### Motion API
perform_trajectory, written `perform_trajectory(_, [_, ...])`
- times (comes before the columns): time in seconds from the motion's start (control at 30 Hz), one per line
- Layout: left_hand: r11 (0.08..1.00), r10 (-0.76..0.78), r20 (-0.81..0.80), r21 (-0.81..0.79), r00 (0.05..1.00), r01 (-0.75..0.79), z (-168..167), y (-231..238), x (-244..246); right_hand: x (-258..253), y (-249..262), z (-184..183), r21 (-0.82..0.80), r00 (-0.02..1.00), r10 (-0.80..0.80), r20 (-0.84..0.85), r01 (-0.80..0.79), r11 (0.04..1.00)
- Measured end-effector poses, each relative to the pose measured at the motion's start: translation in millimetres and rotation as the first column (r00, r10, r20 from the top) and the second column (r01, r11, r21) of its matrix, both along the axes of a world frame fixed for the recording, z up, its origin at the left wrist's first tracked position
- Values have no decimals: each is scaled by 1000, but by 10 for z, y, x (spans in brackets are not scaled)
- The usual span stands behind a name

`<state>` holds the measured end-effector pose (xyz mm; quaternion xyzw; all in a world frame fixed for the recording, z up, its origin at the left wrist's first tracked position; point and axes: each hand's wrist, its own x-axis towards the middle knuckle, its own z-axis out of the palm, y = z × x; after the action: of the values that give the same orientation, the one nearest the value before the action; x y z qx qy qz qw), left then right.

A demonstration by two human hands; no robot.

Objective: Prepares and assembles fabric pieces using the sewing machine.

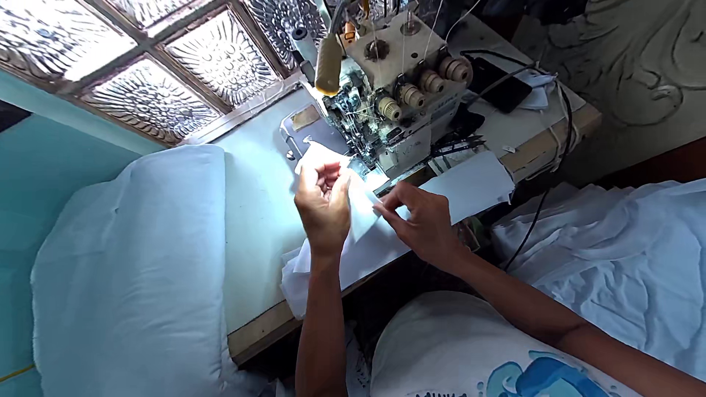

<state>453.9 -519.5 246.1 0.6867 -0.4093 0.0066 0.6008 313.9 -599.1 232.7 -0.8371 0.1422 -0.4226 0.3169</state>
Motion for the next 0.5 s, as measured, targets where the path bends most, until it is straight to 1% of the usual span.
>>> perform_trajectory(0.07, [986, 76, 154, 136, 985, -98, -72, -168, 102, 120, -76, -39, -57, 997, -71, -30, 69, 996])
perform_trajectory(0.1, [968, 90, 233, 208, 968, -139, -99, -229, 137, 162, -107, -57, -63, 995, -88, -46, 86, 994])
perform_trajectory(0.17, [933, 65, 357, 310, 932, -184, -94, -303, 152, 205, -150, -80, -28, 993, -91, -75, 89, 996])
perform_trajectory(0.27, [896, 19, 488, 379, 873, -231, -62, -294, 74, 196, -165, -94, 79, 994, -54, -97, 62, 995])
perform_trajectory(0.33, [861, -5, 574, 420, 819, -288, -59, -200, -26, 171, -156, -112, 116, 994, -46, -95, 56, 992])
perform_trajectory(0.4, [836, 9, 613, 429, 790, -343, -96, -152, -107, 122, -142, -119, 135, 994, -35, -108, 50, 990])
perform_trajectory(0.43, [831, 21, 602, 434, 798, -349, -109, -141, -147, 87, -134, -127, 140, 993, -28, -115, 44, 989])
perform_trajectory(0.5, [844, 32, 530, 439, 848, -306, -115, -120, -223, 14, -115, -148, 146, 992, -24, -127, 43, 988])
